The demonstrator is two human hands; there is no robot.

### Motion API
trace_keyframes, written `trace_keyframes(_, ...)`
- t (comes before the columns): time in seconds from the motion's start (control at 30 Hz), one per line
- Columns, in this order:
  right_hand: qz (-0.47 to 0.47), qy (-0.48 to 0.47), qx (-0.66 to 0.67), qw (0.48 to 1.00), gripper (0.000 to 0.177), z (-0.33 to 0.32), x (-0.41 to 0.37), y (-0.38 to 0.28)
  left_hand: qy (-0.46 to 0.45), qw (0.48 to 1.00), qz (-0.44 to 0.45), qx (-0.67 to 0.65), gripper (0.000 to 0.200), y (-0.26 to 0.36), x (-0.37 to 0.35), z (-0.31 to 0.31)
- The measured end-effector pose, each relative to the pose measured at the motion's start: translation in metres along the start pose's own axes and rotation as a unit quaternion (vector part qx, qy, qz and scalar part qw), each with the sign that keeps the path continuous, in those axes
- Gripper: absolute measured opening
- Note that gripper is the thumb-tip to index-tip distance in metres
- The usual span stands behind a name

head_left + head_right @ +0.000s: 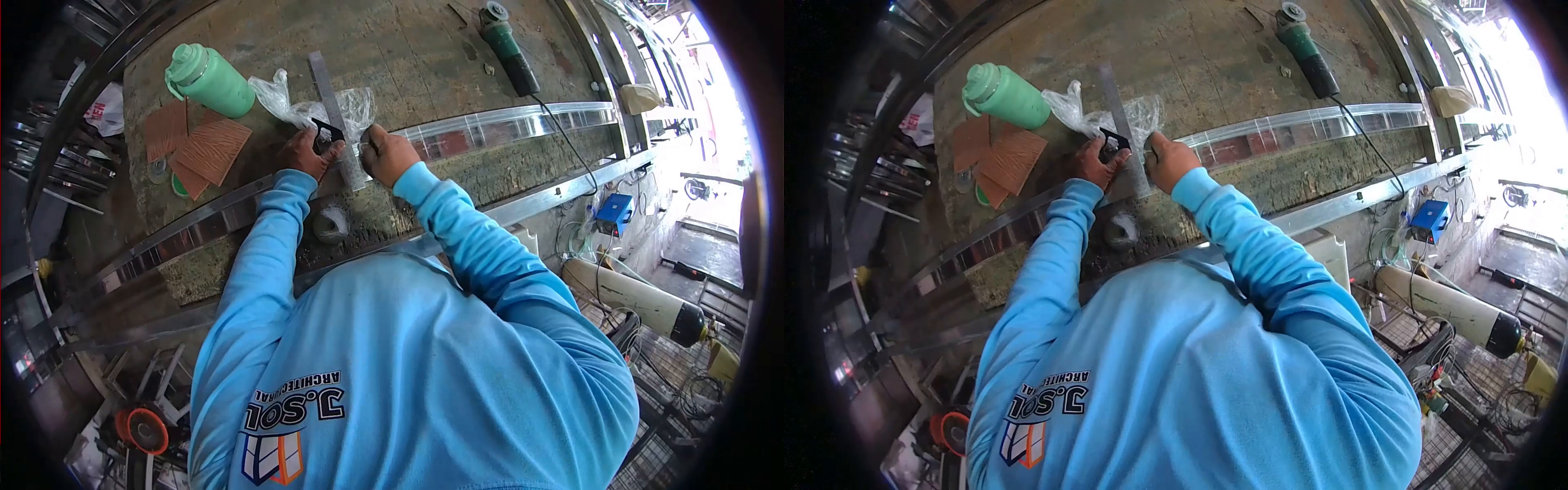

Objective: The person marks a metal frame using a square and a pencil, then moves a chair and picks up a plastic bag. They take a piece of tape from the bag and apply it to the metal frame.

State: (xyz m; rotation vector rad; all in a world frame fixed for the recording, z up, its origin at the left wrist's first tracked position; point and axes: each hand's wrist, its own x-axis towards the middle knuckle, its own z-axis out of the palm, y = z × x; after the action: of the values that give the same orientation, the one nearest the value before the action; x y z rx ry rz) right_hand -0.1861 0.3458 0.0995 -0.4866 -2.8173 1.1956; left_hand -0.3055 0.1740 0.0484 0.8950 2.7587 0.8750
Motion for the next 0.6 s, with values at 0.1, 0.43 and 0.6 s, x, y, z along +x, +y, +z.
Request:
trace_keyframes(0.1,0.017,-0.028,-0.049,0.998,0.022,0.003,0.007,-0.007,0.005,0.999,0.006,0.047,0.085,-0.003,0.001,0.003)
trace_keyframes(0.43,-0.012,-0.035,-0.102,0.994,0.021,0.020,0.022,-0.009,0.008,0.999,0.010,0.039,0.078,-0.001,0.000,0.001)
trace_keyframes(0.6,-0.036,-0.158,-0.151,0.975,0.020,0.007,0.018,-0.017,-0.003,0.999,0.001,0.043,0.077,-0.004,0.001,0.006)
